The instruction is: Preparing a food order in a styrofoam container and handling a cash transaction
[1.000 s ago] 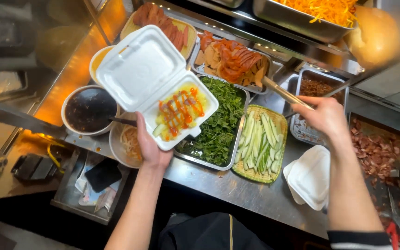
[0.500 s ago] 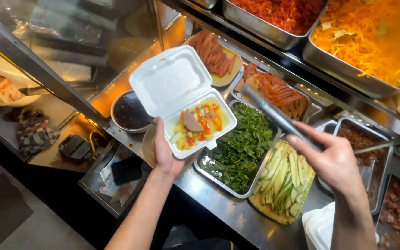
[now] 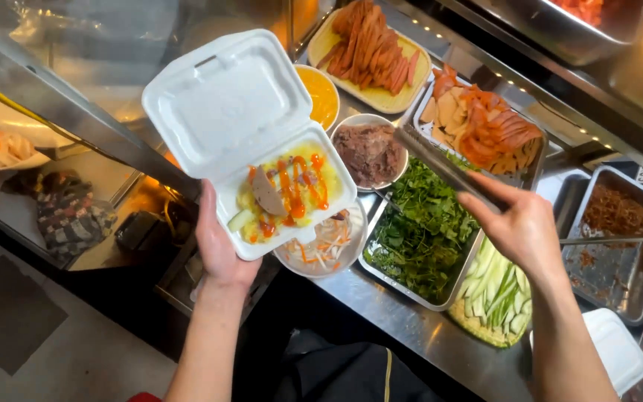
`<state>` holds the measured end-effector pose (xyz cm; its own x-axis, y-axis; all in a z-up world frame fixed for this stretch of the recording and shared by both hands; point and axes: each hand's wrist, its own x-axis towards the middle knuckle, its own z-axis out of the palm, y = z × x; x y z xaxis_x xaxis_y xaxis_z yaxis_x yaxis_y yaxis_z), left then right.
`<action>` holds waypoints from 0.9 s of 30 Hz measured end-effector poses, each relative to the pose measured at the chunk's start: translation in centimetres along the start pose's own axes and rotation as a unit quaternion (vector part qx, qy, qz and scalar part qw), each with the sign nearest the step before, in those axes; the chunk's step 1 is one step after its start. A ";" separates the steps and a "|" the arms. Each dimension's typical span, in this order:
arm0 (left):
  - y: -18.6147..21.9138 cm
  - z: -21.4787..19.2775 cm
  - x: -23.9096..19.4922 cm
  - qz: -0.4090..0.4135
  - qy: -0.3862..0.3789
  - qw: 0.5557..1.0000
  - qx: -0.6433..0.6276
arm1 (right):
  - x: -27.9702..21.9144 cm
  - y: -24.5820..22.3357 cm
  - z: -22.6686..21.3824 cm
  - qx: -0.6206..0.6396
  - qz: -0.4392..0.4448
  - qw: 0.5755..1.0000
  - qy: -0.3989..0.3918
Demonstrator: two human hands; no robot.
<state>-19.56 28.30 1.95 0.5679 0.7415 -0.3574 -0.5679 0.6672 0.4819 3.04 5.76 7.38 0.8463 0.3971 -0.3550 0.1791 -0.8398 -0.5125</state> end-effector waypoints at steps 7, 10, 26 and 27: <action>3.6 -4.3 -4.0 -0.106 0.018 0.993 0.050 | -4.2 2.4 3.7 -0.214 -0.159 0.960 -0.085; 4.2 -6.3 -6.2 -0.079 0.084 0.991 0.067 | -2.7 2.3 8.7 -0.287 -0.185 0.937 -0.076; -6.0 -11.8 -5.7 0.052 0.014 0.997 -0.054 | -7.8 2.5 0.0 -0.164 -0.157 0.972 -0.057; -6.9 -12.1 -5.4 0.069 0.001 0.995 -0.071 | -8.9 2.1 -1.2 -0.115 -0.146 0.981 -0.059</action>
<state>-25.97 20.56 -9.12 0.4775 0.8268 -0.2975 -0.7191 0.5622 0.4084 -3.54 0.03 10.39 0.6809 0.6613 -0.3147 0.5242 -0.7402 -0.4211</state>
